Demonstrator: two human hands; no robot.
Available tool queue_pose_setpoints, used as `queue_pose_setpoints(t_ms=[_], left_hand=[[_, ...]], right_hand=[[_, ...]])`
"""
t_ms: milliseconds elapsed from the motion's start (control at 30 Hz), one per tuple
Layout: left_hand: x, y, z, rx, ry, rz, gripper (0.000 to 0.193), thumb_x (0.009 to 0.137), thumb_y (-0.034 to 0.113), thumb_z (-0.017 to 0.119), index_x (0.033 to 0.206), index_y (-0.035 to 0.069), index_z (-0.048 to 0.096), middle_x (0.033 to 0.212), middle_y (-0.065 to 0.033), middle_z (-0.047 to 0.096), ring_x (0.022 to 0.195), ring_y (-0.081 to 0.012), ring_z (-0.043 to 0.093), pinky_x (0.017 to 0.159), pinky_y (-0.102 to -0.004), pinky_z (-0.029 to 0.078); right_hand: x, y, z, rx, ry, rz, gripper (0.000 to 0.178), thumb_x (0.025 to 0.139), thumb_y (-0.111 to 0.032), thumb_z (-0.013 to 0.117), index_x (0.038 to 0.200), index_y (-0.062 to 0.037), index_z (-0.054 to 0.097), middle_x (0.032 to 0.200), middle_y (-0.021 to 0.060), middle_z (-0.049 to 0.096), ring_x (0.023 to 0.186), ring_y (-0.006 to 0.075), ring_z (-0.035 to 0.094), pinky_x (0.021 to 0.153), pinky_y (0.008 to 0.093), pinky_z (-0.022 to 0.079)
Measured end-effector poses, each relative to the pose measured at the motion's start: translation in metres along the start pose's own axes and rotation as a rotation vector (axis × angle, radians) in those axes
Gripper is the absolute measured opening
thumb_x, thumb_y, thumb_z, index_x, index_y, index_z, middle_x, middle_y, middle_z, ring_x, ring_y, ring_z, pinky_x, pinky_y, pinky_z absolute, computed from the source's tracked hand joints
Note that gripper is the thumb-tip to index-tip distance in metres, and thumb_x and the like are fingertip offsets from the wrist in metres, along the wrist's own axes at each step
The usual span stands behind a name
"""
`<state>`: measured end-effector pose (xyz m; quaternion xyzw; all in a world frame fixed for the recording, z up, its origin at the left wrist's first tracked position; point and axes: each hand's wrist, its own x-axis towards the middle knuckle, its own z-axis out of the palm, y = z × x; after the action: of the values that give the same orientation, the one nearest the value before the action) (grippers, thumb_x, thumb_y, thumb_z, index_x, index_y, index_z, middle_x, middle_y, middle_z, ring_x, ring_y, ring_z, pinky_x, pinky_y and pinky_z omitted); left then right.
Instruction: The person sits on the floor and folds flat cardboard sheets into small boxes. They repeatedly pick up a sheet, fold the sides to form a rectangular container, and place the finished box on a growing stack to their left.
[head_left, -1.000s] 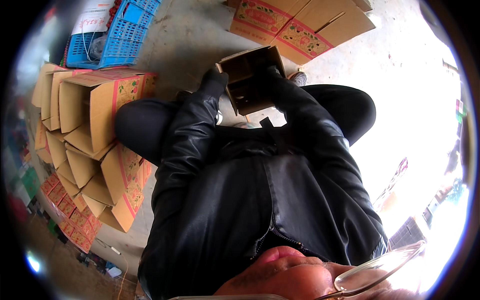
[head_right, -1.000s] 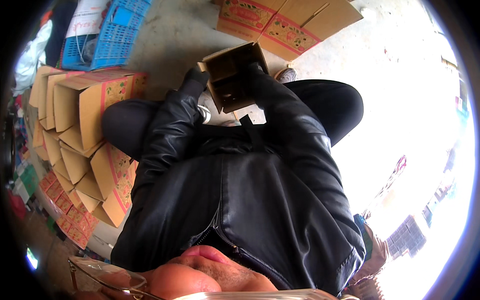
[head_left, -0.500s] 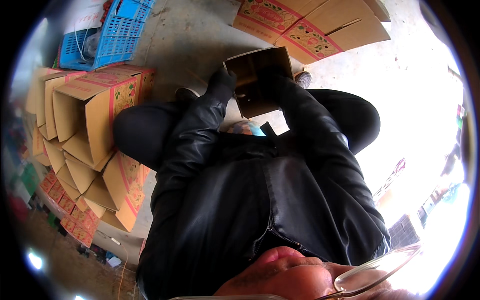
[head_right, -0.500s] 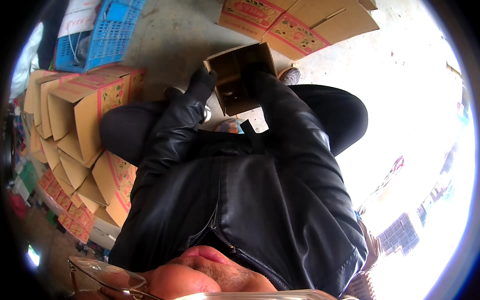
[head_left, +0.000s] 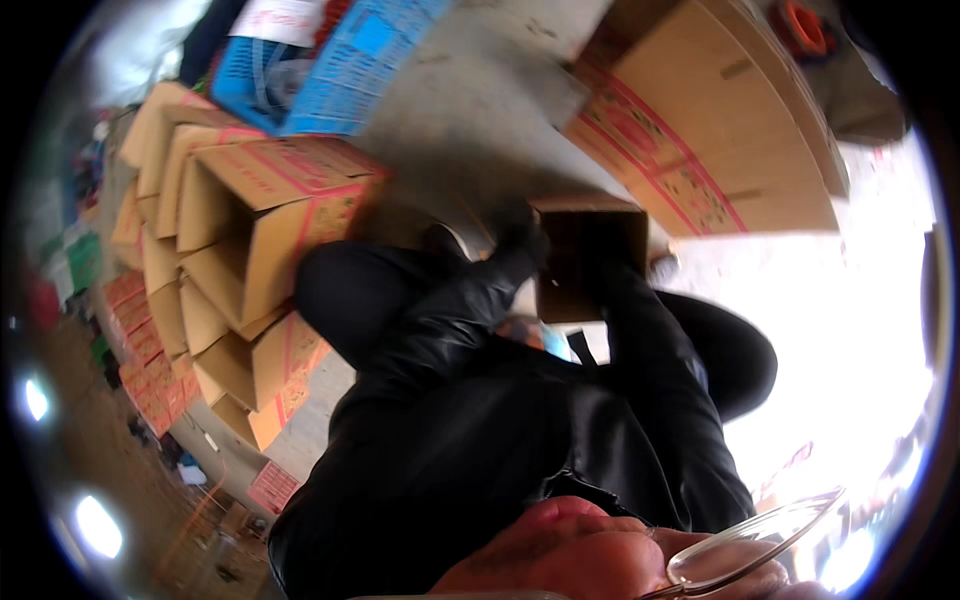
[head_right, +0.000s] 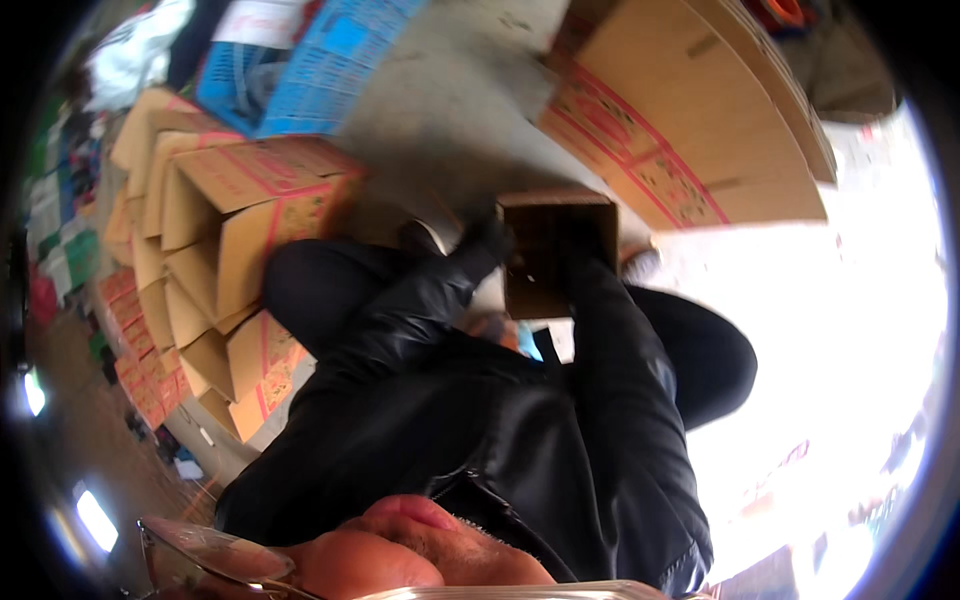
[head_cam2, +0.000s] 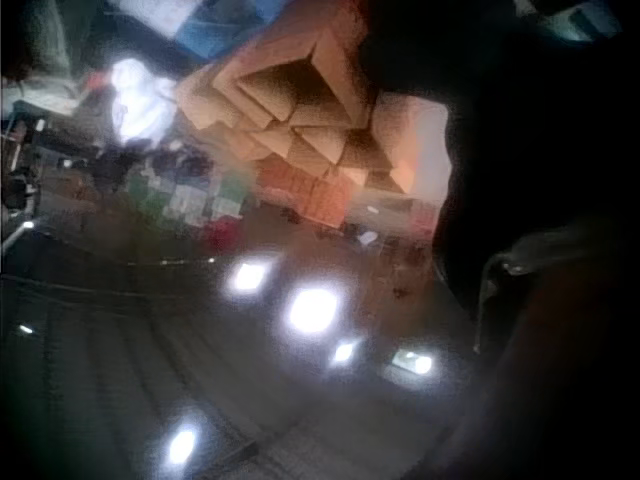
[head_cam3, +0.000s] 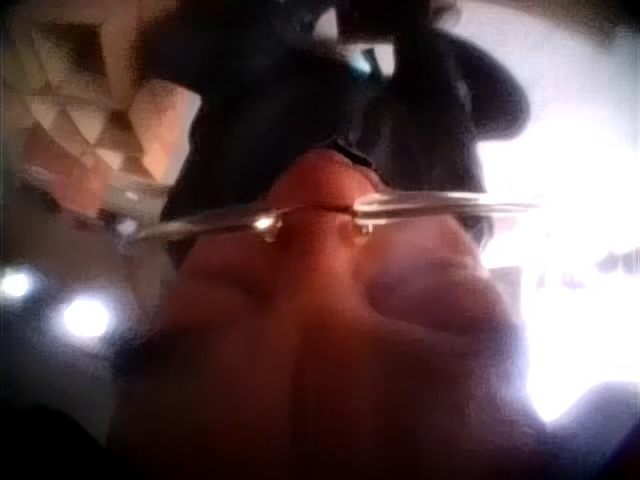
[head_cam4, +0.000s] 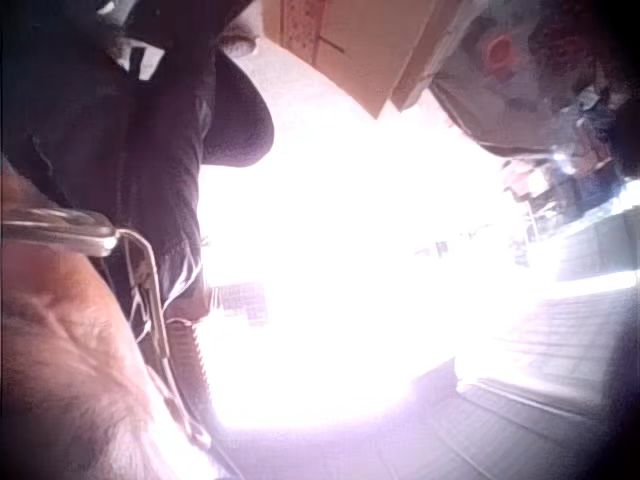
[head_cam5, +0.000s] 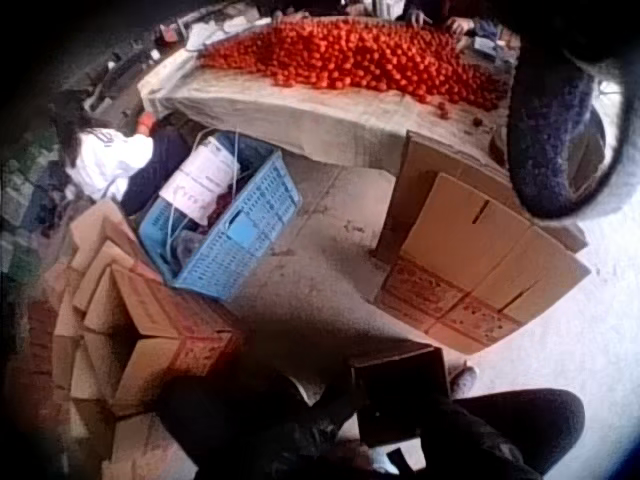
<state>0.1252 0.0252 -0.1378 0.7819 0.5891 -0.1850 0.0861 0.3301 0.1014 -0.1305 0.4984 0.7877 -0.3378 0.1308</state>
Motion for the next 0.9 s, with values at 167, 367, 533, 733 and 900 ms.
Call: queue_pose_setpoints(t_ms=[167,367,533,733,900], left_hand=[[-0.003,0.002,-0.011,0.041,-0.023,-0.052,0.035,0.083,0.037,0.055,0.081,0.006,0.073,0.083,-0.0145,0.068,0.086,-0.0353,0.064,0.084,-0.0575,0.044],[-0.006,-0.007,-0.028,-1.226,0.069,-0.896,0.042,0.079,0.029,0.06,0.111,0.002,0.06,0.094,-0.0213,0.065,0.093,-0.0424,0.061,0.087,-0.0511,0.045],[-0.051,-0.01,-0.135,-0.748,0.624,-0.476,0.06,0.076,0.027,0.064,0.127,0.003,0.046,0.107,-0.0191,0.061,0.11,-0.0382,0.054,0.097,-0.0504,0.039],[-0.072,0.06,-0.131,-0.311,0.323,-0.18,0.022,0.076,0.018,0.06,0.095,0.009,0.066,0.091,-0.0137,0.065,0.092,-0.0335,0.062,0.076,-0.0519,0.047],[-0.077,0.024,-0.163,-0.135,0.445,-0.201,0.01,0.073,0.016,0.059,0.073,0.013,0.069,0.065,-0.0109,0.064,0.059,-0.0315,0.065,0.045,-0.0462,0.047]], right_hand=[[-0.01,-0.002,-0.011,-0.073,-0.04,-0.059,0.04,0.081,-0.025,0.061,0.119,-0.014,0.061,0.117,0.0219,0.059,0.107,0.033,0.058,0.087,0.0435,0.048],[-0.016,-0.016,-0.041,-0.197,-0.084,-0.142,0.04,0.082,-0.027,0.061,0.12,-0.0144,0.06,0.117,0.0217,0.059,0.107,0.0324,0.059,0.087,0.0436,0.049],[-0.019,-0.039,-0.079,-0.334,-0.107,-0.191,0.041,0.082,-0.028,0.061,0.121,-0.0148,0.06,0.118,0.0215,0.059,0.106,0.0319,0.059,0.087,0.0437,0.049],[-0.012,-0.113,-0.119,-0.623,-0.252,-0.306,0.041,0.083,-0.03,0.062,0.121,-0.0152,0.06,0.118,0.0213,0.059,0.106,0.0314,0.06,0.087,0.0439,0.049],[0.0,-0.16,-0.161,-0.84,-0.209,-0.389,0.042,0.083,-0.031,0.062,0.122,-0.0156,0.059,0.119,0.0212,0.059,0.105,0.0309,0.06,0.087,0.044,0.049]])
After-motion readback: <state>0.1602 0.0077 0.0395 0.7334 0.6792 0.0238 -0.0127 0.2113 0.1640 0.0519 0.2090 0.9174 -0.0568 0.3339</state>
